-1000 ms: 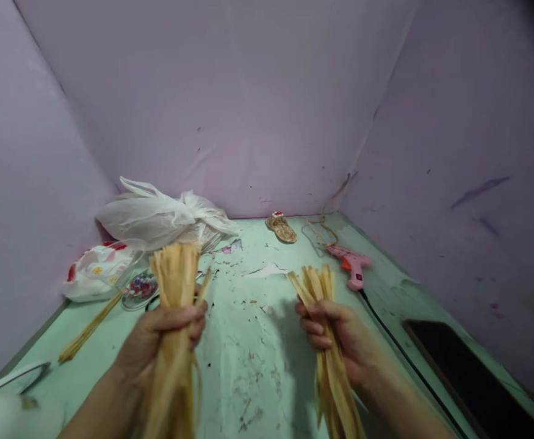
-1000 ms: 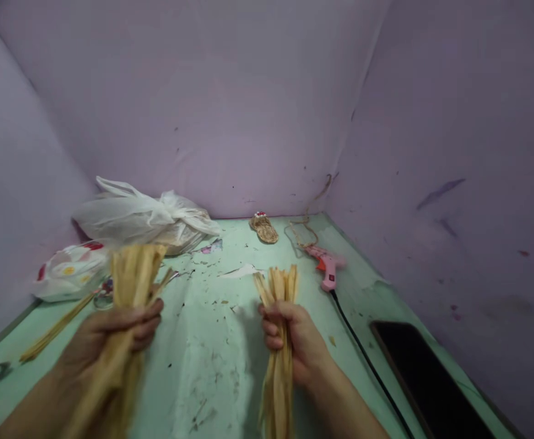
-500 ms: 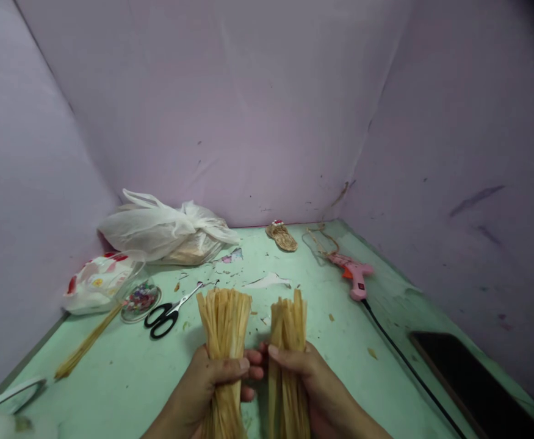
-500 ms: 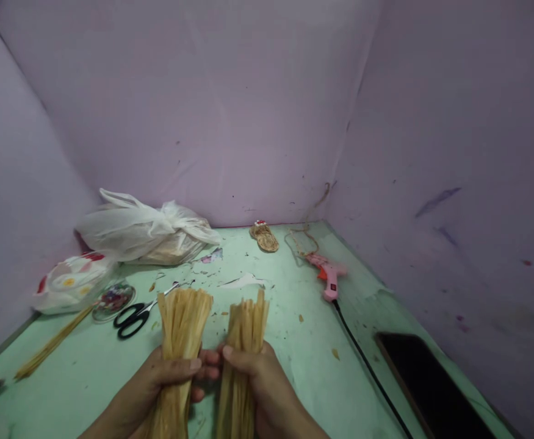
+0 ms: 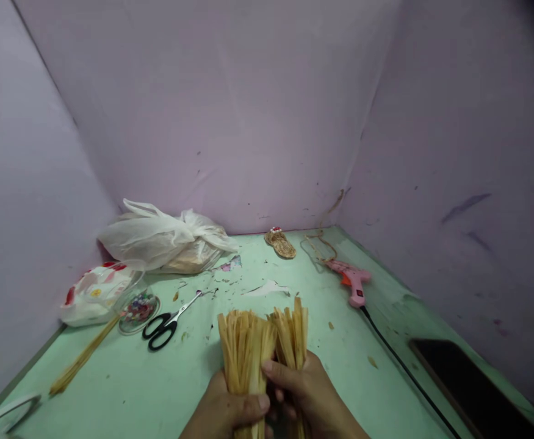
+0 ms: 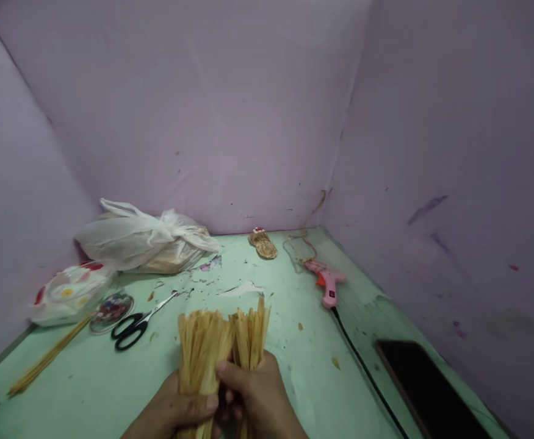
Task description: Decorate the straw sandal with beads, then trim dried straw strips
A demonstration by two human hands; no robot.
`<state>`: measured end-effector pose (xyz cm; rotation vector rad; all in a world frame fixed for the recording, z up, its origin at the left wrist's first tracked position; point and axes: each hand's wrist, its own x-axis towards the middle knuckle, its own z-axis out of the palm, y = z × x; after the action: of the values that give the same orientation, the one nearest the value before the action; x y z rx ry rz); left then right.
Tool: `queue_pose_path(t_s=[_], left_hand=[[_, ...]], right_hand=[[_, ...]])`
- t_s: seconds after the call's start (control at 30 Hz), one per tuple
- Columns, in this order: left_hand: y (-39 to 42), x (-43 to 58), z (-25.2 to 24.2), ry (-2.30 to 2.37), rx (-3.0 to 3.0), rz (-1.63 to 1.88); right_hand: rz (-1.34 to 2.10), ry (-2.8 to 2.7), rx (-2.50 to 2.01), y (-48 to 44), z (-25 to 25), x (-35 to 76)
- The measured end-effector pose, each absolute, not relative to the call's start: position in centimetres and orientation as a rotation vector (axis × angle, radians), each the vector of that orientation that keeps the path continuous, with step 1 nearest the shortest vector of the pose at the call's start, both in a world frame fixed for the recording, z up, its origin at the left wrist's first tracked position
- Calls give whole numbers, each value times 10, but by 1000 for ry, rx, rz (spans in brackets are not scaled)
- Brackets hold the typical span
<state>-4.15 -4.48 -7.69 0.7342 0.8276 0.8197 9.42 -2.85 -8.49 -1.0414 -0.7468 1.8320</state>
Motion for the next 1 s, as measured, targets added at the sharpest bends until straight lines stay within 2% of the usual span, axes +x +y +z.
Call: queue_pose_path(t_s=[0.27, 0.43, 0.63, 0.8, 1.0], left_hand=[[-38, -45, -83, 821, 694, 913], [-39, -50, -87, 956, 666, 883], [-48, -42, -82, 920, 636, 932], [-49, -41, -81, 982, 537, 955], [-49, -39, -69, 1103, 514, 1001]], right_hand=[[1780, -689, -1204, -17, -95, 95], [1931, -710, -1015, -25, -90, 92], [1759, -832, -1173, -33, -79, 88], [1785, -796, -1200, -33, -67, 90], [1916, -782, -1005, -35, -68, 91]])
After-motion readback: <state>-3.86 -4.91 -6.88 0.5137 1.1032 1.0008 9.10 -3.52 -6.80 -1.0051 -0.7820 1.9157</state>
